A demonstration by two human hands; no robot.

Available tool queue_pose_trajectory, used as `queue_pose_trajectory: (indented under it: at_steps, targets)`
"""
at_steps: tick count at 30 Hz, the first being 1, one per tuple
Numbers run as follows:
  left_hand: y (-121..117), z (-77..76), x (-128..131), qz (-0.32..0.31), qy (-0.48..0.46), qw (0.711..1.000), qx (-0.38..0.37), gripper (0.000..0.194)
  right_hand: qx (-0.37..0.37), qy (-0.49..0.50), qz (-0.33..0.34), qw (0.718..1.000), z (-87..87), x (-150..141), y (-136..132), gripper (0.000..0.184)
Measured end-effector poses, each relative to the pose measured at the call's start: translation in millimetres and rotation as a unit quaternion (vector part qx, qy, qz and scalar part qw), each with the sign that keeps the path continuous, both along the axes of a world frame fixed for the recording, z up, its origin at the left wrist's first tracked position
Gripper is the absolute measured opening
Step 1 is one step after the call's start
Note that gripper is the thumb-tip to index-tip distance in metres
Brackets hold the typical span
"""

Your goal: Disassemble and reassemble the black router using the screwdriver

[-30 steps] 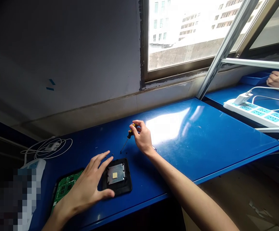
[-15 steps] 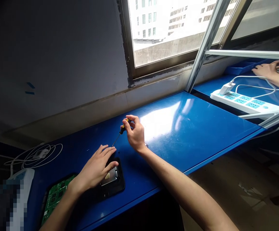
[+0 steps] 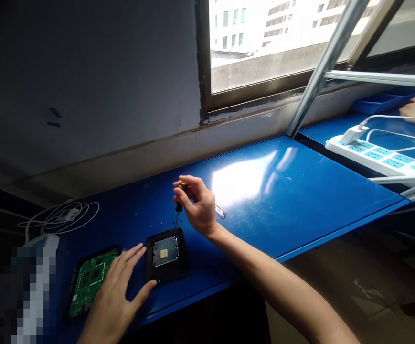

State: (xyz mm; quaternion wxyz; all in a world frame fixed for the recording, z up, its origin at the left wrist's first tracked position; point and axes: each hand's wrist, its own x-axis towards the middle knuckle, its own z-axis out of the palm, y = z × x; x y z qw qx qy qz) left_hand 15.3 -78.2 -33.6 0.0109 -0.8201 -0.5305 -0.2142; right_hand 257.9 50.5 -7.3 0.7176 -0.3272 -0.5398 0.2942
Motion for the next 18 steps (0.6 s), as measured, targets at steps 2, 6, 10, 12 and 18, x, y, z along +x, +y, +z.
queue_pose_trajectory:
  at_steps: [2, 6, 10, 12, 18]
  targets:
    - [-20, -15.5, 16, 0.035, -0.014, 0.998, 0.048, 0.047, 0.039, -0.040, 0.019, 0.998, 4.5, -12, -11, 0.022]
    - [-42, -37.5, 46, 0.087, -0.033, 0.991, 0.094, 0.038, 0.131, -0.119, 0.035, 0.984, 10.3, -34, -25, 0.029]
    - [-43, -49.2, 56, 0.104, -0.028, 0.988, 0.108, 0.040, 0.187, -0.167, 0.031, 0.968, 11.8, -47, -29, 0.037]
    - [-40, -51.9, 57, 0.107, -0.023, 0.987, 0.116, 0.041, 0.194, -0.184, 0.029, 0.963, 11.2, -50, -30, 0.038]
    - [-39, -49.4, 59, 0.089, -0.028, 0.987, 0.134, 0.040, 0.194, -0.214, 0.018, 0.957, 9.4, -52, -32, 0.039]
